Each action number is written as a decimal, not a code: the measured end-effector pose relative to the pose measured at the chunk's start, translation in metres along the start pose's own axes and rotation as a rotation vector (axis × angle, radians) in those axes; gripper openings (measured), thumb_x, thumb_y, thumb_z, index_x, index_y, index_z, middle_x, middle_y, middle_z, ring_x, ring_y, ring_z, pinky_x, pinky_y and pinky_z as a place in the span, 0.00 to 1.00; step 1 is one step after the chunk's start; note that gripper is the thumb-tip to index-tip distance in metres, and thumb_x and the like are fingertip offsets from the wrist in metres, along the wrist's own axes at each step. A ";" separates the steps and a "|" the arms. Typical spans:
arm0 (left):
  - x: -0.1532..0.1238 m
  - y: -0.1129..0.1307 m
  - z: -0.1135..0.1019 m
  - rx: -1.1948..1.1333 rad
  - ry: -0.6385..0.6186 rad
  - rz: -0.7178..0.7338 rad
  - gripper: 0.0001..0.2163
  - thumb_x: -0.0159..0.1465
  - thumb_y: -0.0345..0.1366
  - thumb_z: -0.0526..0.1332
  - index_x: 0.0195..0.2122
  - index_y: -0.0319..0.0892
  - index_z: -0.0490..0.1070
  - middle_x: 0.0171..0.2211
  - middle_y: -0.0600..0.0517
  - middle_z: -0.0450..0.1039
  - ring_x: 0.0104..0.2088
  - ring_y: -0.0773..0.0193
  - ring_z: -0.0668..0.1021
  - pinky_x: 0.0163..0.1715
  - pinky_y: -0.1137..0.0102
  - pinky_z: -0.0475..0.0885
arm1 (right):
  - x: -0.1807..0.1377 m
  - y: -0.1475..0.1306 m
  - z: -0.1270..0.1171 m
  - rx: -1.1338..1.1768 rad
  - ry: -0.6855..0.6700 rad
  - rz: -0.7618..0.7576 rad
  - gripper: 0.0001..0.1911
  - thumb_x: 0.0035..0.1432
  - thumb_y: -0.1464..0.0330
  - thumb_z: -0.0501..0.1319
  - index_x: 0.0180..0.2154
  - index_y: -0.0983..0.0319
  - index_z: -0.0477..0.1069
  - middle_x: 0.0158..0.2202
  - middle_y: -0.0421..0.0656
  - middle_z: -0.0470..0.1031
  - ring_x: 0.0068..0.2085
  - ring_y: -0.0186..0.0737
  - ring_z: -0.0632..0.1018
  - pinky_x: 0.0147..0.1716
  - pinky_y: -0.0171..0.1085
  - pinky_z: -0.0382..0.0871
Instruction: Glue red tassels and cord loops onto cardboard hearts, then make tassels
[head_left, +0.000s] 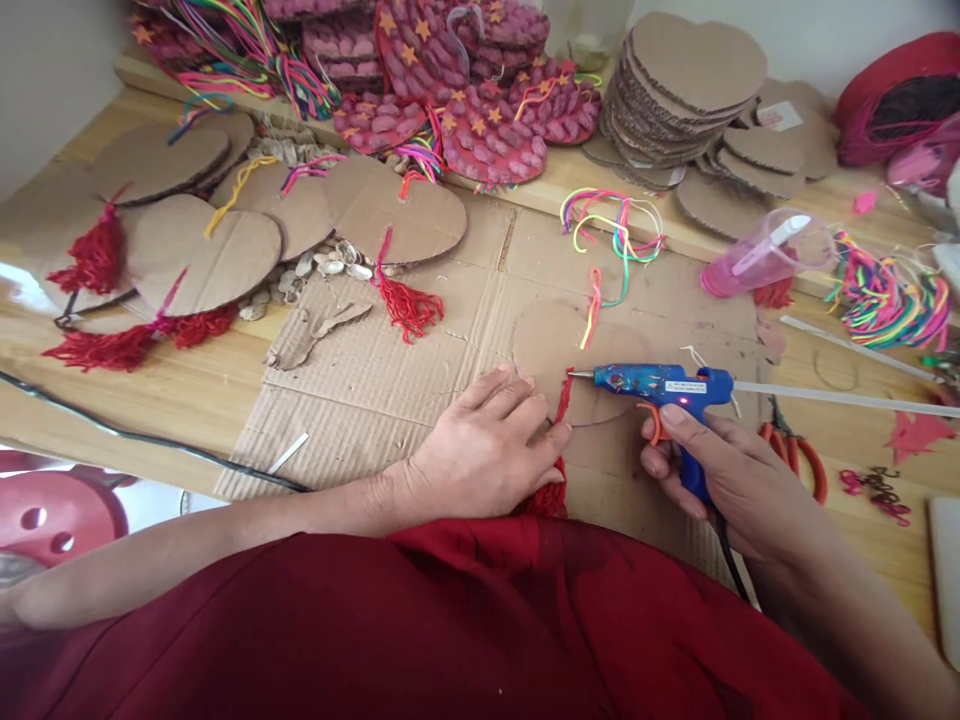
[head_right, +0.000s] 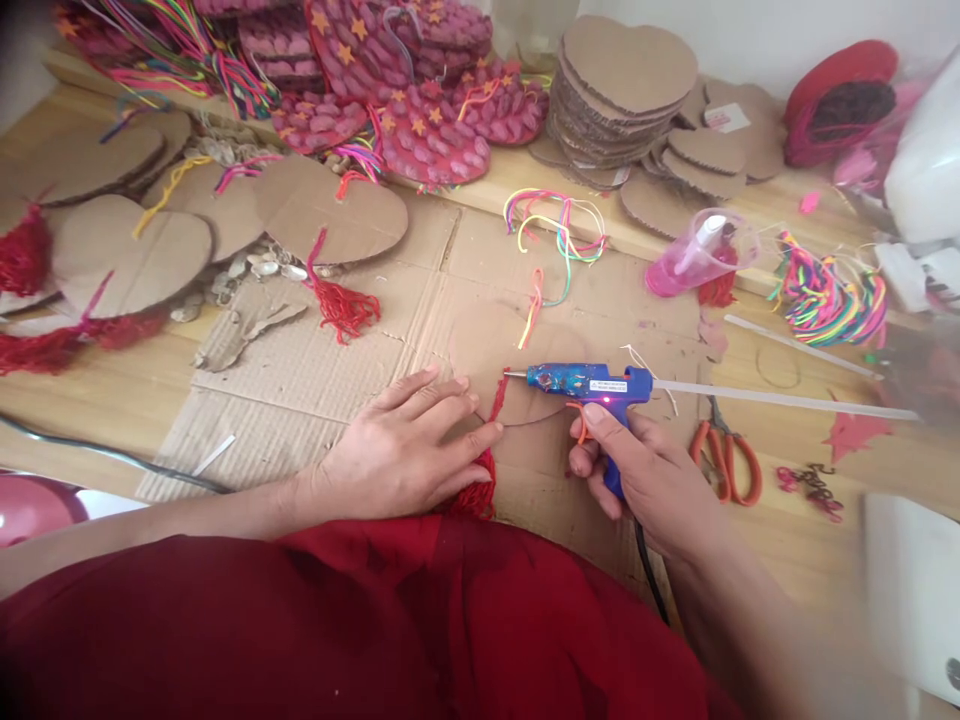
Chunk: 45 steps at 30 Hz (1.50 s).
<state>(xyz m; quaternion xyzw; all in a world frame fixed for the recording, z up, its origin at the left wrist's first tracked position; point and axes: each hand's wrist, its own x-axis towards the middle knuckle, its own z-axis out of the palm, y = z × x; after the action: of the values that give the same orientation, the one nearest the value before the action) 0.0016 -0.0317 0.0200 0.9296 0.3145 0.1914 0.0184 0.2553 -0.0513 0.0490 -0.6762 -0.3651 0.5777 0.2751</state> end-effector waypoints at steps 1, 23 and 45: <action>0.000 0.000 0.000 0.002 0.006 0.001 0.18 0.68 0.48 0.60 0.53 0.44 0.75 0.46 0.47 0.78 0.53 0.50 0.78 0.59 0.53 0.71 | 0.002 -0.001 0.001 -0.001 0.006 -0.005 0.20 0.61 0.49 0.62 0.35 0.60 0.69 0.21 0.36 0.73 0.11 0.25 0.62 0.12 0.26 0.50; 0.000 -0.001 0.002 0.016 0.013 0.007 0.18 0.69 0.48 0.59 0.53 0.42 0.73 0.45 0.47 0.78 0.52 0.52 0.79 0.58 0.53 0.71 | 0.000 -0.004 0.007 0.009 0.072 -0.052 0.19 0.61 0.51 0.62 0.36 0.61 0.70 0.20 0.36 0.72 0.11 0.24 0.61 0.12 0.27 0.48; 0.001 -0.001 0.000 -0.012 -0.014 0.005 0.15 0.70 0.46 0.57 0.50 0.43 0.74 0.46 0.46 0.77 0.53 0.52 0.78 0.60 0.54 0.70 | -0.020 -0.008 0.004 -0.065 0.086 -0.127 0.17 0.61 0.50 0.63 0.35 0.57 0.70 0.20 0.35 0.69 0.15 0.31 0.66 0.14 0.32 0.57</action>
<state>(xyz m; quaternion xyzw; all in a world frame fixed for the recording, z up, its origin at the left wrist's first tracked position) 0.0013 -0.0304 0.0204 0.9315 0.3110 0.1870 0.0257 0.2489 -0.0629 0.0660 -0.6844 -0.4135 0.5176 0.3045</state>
